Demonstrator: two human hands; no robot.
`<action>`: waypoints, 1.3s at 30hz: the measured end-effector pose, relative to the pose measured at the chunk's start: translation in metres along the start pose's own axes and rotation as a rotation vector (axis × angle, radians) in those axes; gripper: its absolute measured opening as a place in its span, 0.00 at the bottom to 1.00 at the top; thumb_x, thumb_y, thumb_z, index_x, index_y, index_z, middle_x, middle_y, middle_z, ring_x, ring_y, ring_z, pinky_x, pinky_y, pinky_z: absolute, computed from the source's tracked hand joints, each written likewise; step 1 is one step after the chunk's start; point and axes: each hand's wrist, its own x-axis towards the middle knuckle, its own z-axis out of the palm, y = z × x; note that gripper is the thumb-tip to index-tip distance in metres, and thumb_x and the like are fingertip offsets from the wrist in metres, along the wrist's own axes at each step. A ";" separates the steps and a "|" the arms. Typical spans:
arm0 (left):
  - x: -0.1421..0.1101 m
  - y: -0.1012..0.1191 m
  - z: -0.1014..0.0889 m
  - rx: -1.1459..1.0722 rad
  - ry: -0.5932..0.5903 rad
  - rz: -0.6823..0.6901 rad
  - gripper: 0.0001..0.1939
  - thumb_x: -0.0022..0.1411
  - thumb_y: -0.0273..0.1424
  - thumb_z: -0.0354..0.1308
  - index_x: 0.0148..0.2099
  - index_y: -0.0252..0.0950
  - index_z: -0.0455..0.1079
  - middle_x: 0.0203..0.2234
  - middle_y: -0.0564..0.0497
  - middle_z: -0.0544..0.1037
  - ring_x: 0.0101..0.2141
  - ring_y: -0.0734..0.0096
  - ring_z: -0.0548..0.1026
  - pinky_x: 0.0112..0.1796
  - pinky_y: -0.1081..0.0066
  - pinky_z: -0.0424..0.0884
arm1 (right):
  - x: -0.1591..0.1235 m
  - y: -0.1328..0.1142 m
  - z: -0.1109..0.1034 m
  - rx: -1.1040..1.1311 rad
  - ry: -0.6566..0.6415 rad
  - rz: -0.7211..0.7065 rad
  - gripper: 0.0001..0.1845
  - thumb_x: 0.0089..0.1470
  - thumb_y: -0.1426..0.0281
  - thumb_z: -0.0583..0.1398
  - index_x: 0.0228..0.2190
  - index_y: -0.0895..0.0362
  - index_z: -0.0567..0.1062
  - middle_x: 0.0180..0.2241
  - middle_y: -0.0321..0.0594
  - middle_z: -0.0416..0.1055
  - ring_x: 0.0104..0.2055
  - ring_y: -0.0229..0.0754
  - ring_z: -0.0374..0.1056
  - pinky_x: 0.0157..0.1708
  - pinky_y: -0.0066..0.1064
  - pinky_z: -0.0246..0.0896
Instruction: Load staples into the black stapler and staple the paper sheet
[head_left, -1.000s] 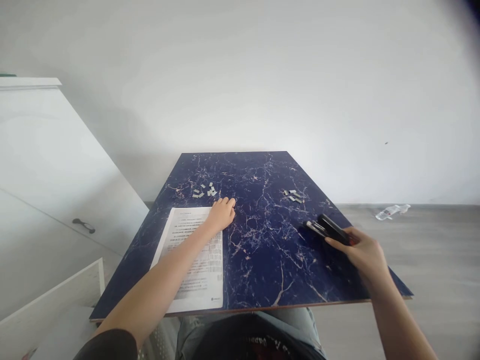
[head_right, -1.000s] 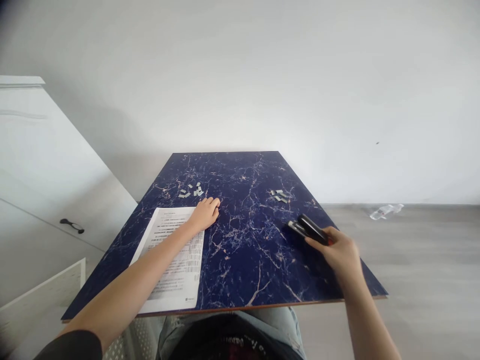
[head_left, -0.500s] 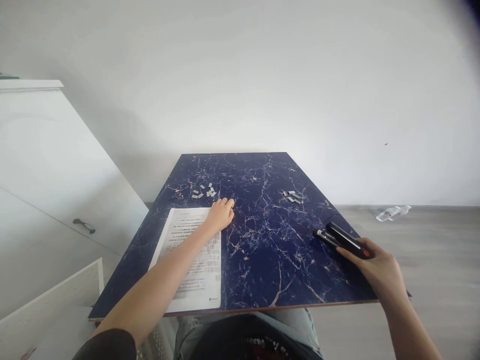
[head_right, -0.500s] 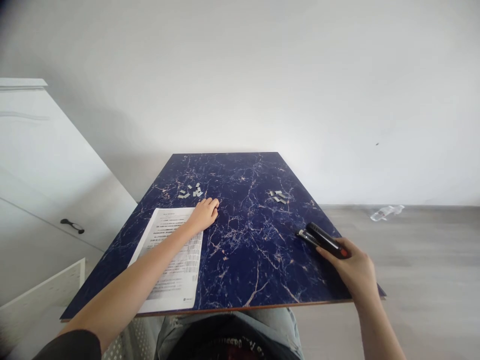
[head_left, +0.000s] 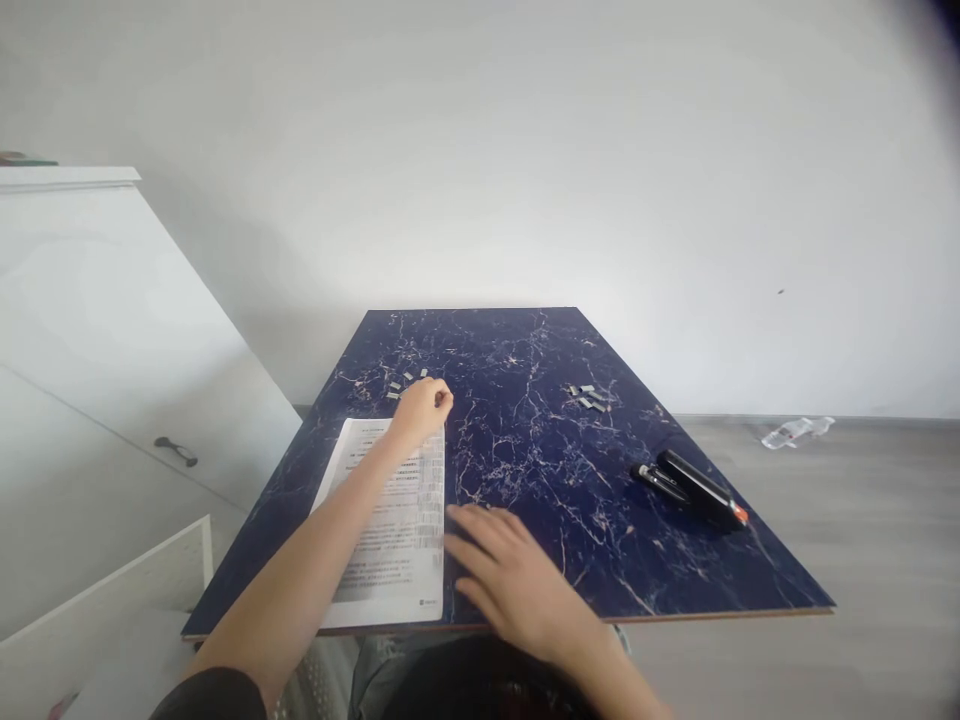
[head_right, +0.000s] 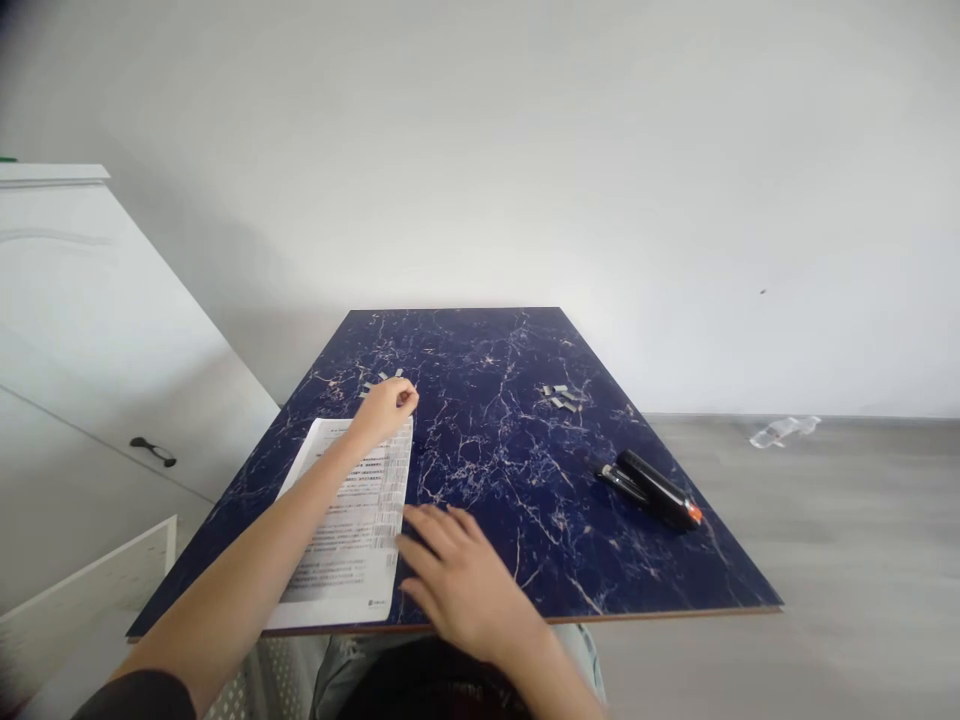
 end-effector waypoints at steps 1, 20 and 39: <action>0.001 0.001 -0.015 -0.051 -0.050 -0.022 0.10 0.66 0.32 0.53 0.34 0.37 0.72 0.31 0.49 0.77 0.33 0.65 0.74 0.37 0.67 0.66 | 0.010 -0.009 0.004 0.026 -0.073 -0.043 0.25 0.70 0.59 0.50 0.65 0.49 0.63 0.69 0.40 0.55 0.70 0.48 0.51 0.68 0.50 0.47; -0.023 0.016 0.034 0.096 -0.206 0.329 0.20 0.69 0.22 0.45 0.54 0.38 0.74 0.55 0.43 0.74 0.56 0.59 0.70 0.57 0.57 0.66 | -0.057 0.073 -0.027 -0.153 -0.003 0.226 0.20 0.68 0.65 0.52 0.58 0.47 0.71 0.65 0.43 0.63 0.68 0.54 0.57 0.66 0.65 0.44; -0.039 0.025 0.072 0.288 -0.196 0.328 0.21 0.73 0.37 0.48 0.63 0.37 0.66 0.64 0.39 0.65 0.64 0.49 0.60 0.61 0.47 0.58 | -0.107 0.161 -0.070 -0.515 0.719 0.818 0.26 0.59 0.52 0.59 0.53 0.54 0.74 0.50 0.51 0.73 0.52 0.60 0.66 0.52 0.54 0.59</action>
